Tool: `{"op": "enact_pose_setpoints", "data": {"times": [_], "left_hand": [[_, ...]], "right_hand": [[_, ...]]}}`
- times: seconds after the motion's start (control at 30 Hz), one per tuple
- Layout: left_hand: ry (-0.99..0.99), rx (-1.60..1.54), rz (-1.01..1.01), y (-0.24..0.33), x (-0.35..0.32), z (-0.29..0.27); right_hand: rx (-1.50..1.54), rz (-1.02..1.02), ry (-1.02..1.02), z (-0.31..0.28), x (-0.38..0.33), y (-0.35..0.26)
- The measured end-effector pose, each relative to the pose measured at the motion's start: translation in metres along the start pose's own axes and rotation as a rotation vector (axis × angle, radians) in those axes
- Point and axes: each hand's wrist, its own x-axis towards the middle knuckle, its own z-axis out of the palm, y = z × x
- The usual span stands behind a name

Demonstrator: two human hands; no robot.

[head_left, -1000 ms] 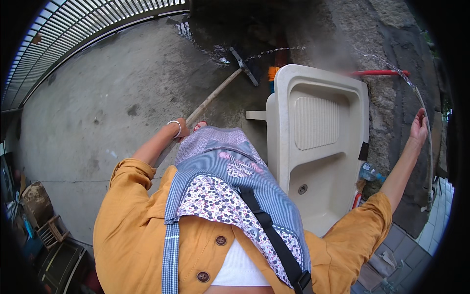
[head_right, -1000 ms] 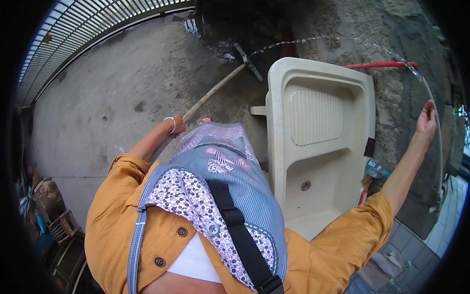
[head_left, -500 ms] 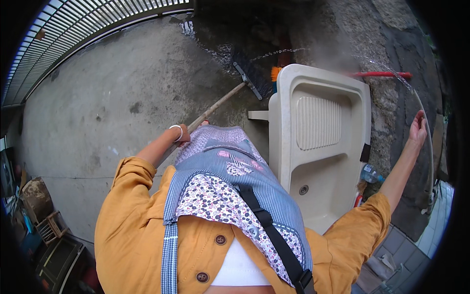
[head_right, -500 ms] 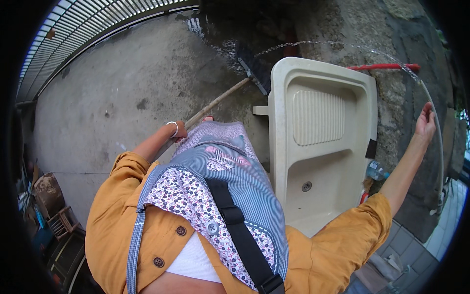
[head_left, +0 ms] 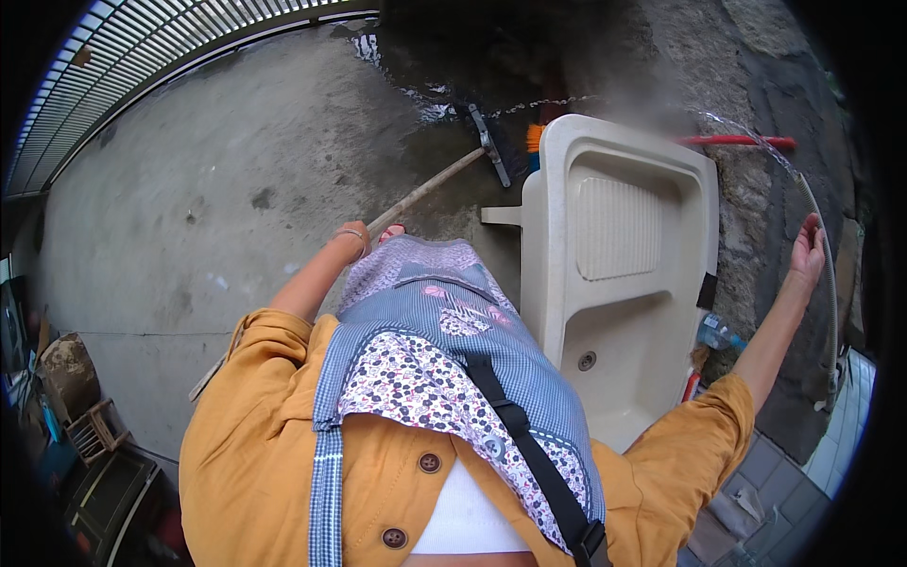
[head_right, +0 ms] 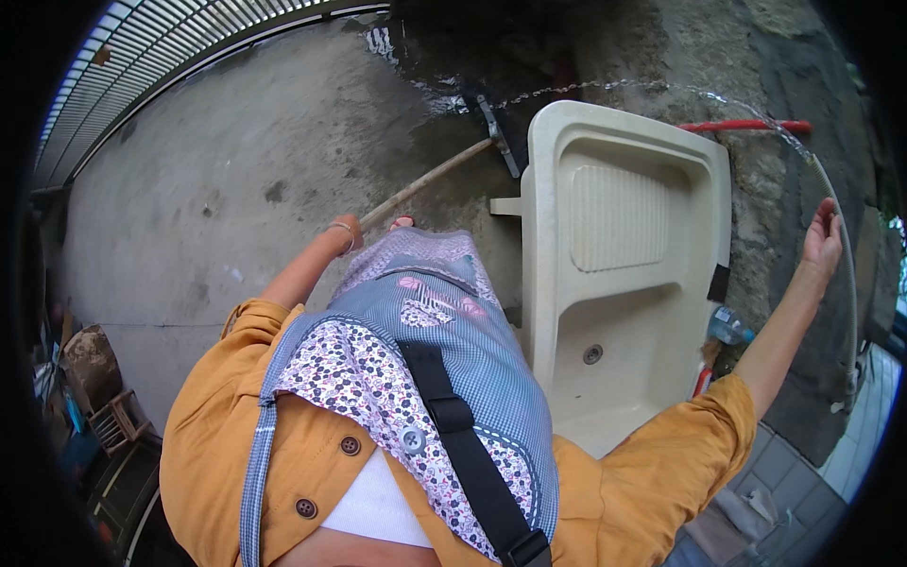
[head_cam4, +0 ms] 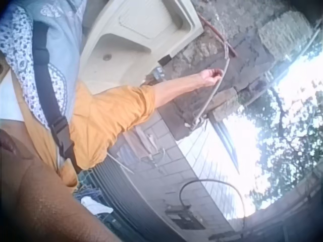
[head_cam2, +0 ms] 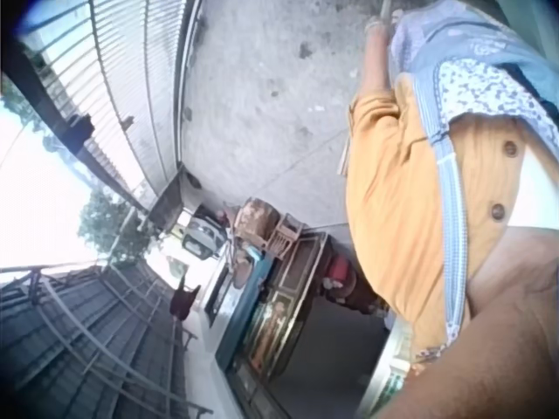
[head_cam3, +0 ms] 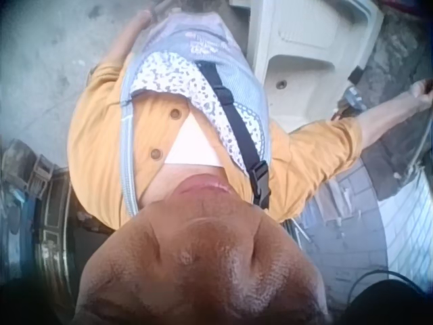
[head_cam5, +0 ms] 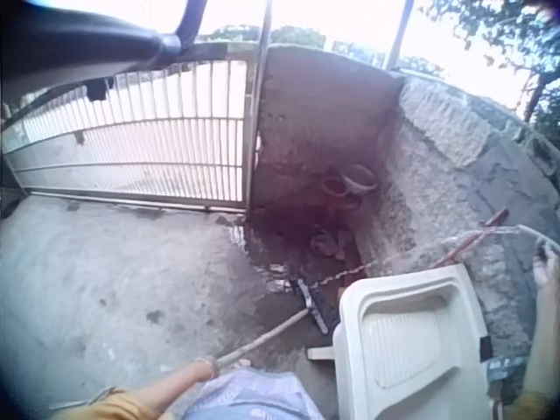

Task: The person uses a hose to wet a concrete floor and a utility sink area, then uses a squeegee to push water across the floor. The person moves from an outdoor covered area into an indoor tiled room, continuing to squeegee the floor to clear water.

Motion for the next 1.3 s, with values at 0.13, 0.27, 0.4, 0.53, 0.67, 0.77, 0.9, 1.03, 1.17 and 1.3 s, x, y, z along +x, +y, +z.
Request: {"op": "enact_pose_setpoints", "data": {"times": [0.13,0.27,0.4,0.53,0.67,0.77,0.9,1.03,1.17,1.3], "left_hand": [[-0.027,0.01,-0.015,0.024,-0.022,-0.003],[0.05,-0.002,0.013,0.025,0.003,0.029],[0.003,0.085,0.107,0.024,0.009,0.032],[-0.128,0.123,0.211,0.019,0.014,0.033],[-0.105,-0.089,-0.002,0.022,-0.002,0.027],[-0.061,-0.173,0.006,0.01,0.0,0.039],[-0.112,-0.193,-0.015,0.008,0.0,0.039],[-0.147,-0.184,-0.038,0.009,-0.001,0.039],[-0.136,-0.249,-0.034,0.012,-0.013,0.032],[-0.157,-0.319,-0.057,0.015,-0.022,0.026]], "right_hand": [[0.016,0.001,-0.011,-0.013,0.01,-0.006],[0.021,0.013,0.003,-0.007,0.015,0.001],[-0.011,0.013,-0.015,-0.006,0.006,-0.002],[-0.068,0.022,0.036,-0.011,0.007,-0.002],[-0.113,0.019,0.097,-0.022,0.009,0.006],[-0.12,0.016,0.109,-0.022,0.011,0.014],[-0.113,0.033,0.094,-0.033,0.018,0.008],[-0.125,0.048,0.056,-0.03,0.018,0.012],[-0.129,0.033,0.077,-0.031,0.02,0.013],[-0.095,0.042,0.086,-0.033,0.027,0.008]]}}
